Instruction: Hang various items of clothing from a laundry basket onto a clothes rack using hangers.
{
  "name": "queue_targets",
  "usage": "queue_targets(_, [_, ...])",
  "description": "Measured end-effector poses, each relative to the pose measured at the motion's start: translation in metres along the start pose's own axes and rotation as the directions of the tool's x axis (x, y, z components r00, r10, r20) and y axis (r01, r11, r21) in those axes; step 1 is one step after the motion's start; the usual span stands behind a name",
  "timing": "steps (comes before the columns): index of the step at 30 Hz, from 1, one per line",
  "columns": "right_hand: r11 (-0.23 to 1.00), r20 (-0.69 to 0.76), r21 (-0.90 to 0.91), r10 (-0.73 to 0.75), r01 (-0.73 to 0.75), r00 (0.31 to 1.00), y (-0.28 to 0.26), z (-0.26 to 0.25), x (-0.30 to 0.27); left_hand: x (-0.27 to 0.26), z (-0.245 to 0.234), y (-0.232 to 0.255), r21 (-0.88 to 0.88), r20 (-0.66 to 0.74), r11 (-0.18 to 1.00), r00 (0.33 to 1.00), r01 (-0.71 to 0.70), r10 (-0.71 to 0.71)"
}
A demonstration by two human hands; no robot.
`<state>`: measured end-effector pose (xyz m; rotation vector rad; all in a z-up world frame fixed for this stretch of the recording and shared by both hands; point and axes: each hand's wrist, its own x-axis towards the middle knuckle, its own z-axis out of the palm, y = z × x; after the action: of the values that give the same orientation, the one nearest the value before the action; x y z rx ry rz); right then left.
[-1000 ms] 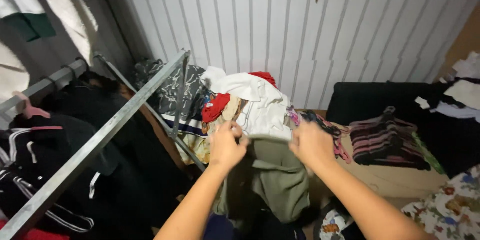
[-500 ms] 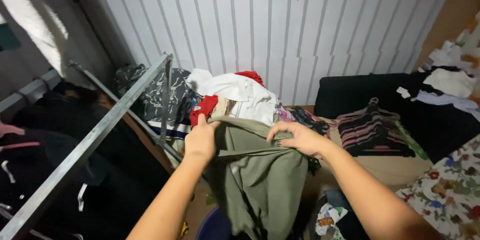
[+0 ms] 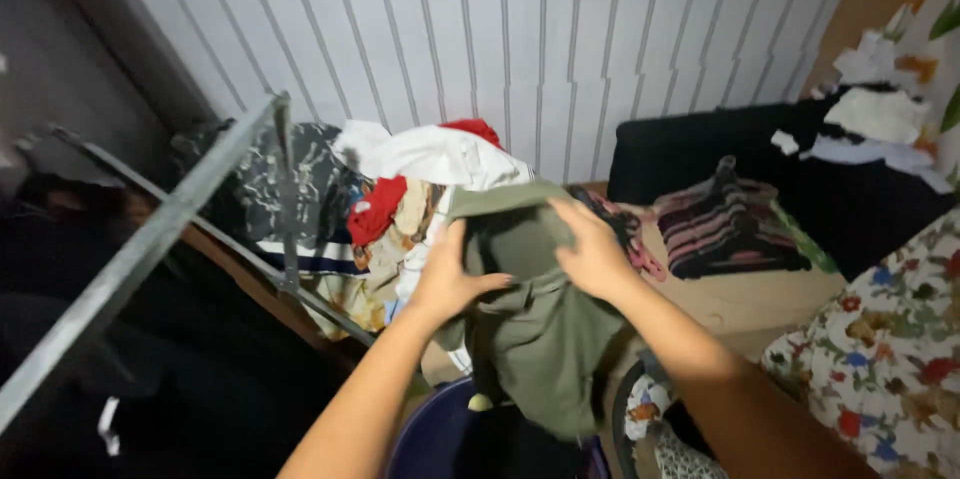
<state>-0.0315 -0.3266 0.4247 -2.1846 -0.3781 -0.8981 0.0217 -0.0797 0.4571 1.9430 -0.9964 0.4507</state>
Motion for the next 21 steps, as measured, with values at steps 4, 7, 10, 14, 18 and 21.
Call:
queue_targets(4, [0.887, 0.247, 0.148, 0.396, -0.438, 0.884, -0.049, 0.003, 0.033, 0.029, 0.046, 0.01, -0.147, 0.192, 0.936, 0.937, 0.32, -0.291])
queue_targets(7, [0.901, 0.377, 0.158, 0.323, -0.403, 0.868, 0.005, 0.011, 0.038, 0.041, 0.102, -0.062, 0.036, 0.135, 0.894, 0.884, 0.447, -0.448])
queue_targets(10, [0.924, 0.125, 0.378, -0.107, 0.052, 0.986, 0.112, 0.014, 0.026, 0.067, 0.127, -0.101, 0.053, -0.061, 0.98, 0.98, 0.194, -0.19])
queue_targets(14, [0.701, 0.124, 0.415, 0.587, -0.579, 0.8, 0.318, 0.021, -0.022, 0.122, 0.155, -0.124, 0.076, 0.008, 0.947, 0.95, 0.312, -0.314])
queue_targets(18, [0.714, -0.004, 0.172, 0.69, -0.679, 0.724, 0.51, 0.048, -0.102, 0.166, 0.202, -0.162, 0.088, 0.049, 0.921, 0.922, 0.378, -0.383])
queue_targets(21, [0.454, 0.126, 0.165, 0.871, -0.875, 0.475, 0.578, 0.081, -0.135, 0.185, 0.238, -0.204, 0.104, 0.063, 0.921, 0.922, 0.375, -0.382])
